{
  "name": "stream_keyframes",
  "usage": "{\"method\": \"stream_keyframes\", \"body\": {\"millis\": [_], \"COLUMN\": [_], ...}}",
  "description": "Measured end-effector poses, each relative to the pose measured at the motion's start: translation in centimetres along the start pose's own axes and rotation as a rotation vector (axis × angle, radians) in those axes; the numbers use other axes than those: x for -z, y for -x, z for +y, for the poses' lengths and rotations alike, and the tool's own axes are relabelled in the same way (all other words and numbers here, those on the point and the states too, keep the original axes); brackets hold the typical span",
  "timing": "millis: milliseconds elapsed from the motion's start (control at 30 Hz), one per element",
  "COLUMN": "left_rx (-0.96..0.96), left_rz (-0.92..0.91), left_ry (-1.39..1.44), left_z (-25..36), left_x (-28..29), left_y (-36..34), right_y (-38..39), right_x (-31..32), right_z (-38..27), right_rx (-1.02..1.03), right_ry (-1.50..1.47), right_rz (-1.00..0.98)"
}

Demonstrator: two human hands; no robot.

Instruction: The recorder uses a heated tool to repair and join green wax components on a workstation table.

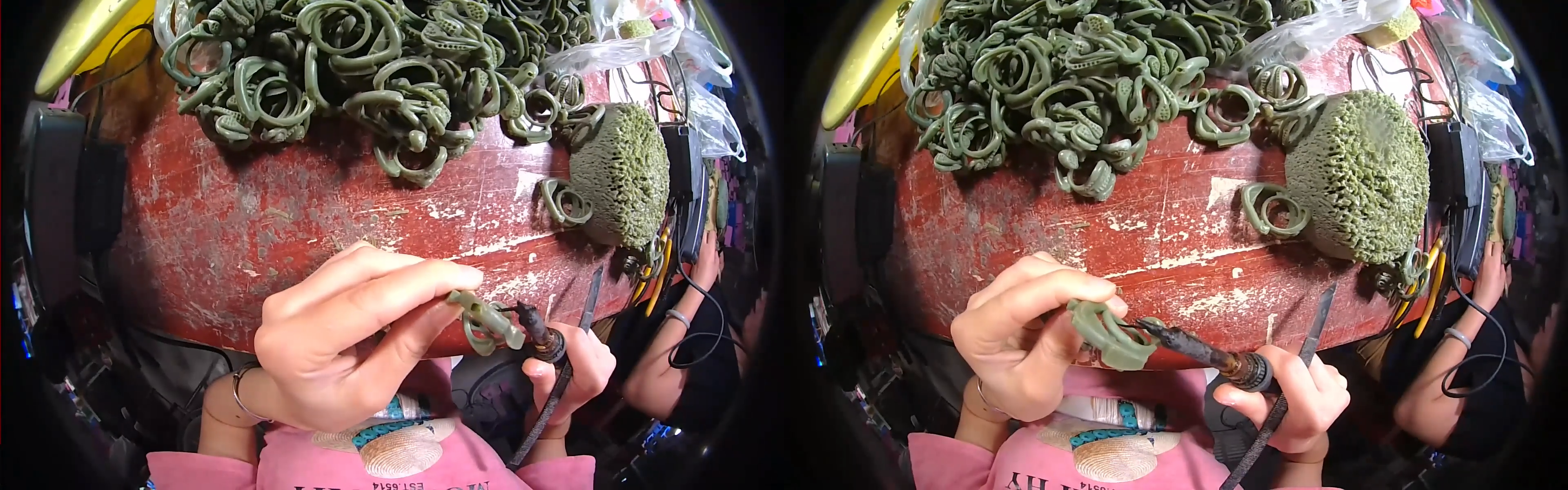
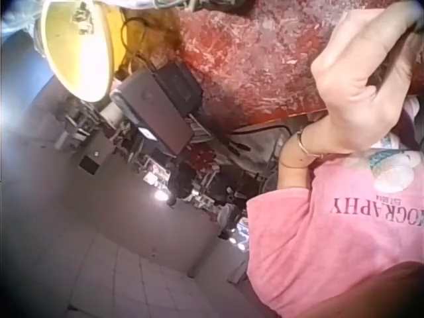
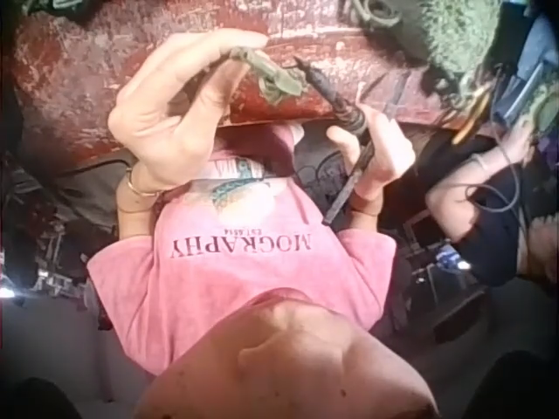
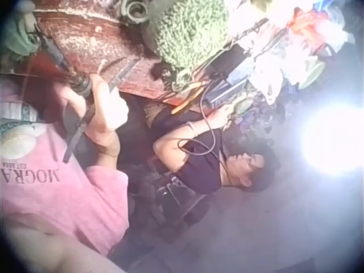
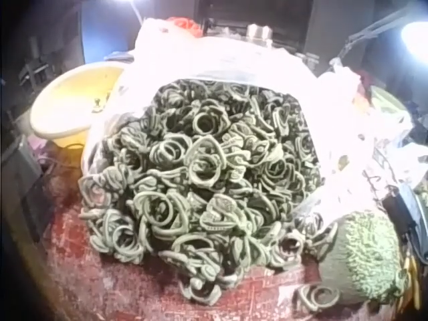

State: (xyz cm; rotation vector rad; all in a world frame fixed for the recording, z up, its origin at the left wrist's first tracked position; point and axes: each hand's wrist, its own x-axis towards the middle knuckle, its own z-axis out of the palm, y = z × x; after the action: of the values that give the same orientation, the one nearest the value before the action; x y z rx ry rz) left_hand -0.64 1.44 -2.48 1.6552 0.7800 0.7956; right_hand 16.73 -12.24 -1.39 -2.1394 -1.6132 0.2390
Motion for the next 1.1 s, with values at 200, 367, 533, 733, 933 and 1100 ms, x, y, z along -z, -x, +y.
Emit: {"method": "stream_keyframes", "body": {"millis": [200, 367, 533, 733, 933, 1100], "left_rx": [0.068, 0.012, 0.025, -0.032, -0.098, -0.213], "left_rz": [0.012, 0.032, 0.018, -0.007, -0.007, -0.003], "left_ry": [0.045, 0.054, 0.018, -0.032, -0.061, -0.119], "left_z": [0.5, -0.2, -0.2, 0.1, -0.2, -0.2], "left_x": [-0.2, -0.2, 0.1, 0.1, 0.3, 0.2], "left_y": [0.0, 0.2, 0.1, -0.2, 0.0, 0.1], "right_y": [0.1, 0.3, 0.4, 0.1, 1.0, 1.5], "right_x": [0.3, 0.1, 0.0, 0.4, -0.3, -0.6], "right_z": [0.0, 0.0, 0.1, -0.2, 0.2, 0.1], "right_rx": [0.001, -0.029, -0.028, -0.042, -0.145, -0.294], "right_ry": [0.046, 0.036, 0.022, 0.020, -0.142, -0.298], "right_rz": [0.007, -0.002, 0.002, -0.011, 0.010, 0.089]}}
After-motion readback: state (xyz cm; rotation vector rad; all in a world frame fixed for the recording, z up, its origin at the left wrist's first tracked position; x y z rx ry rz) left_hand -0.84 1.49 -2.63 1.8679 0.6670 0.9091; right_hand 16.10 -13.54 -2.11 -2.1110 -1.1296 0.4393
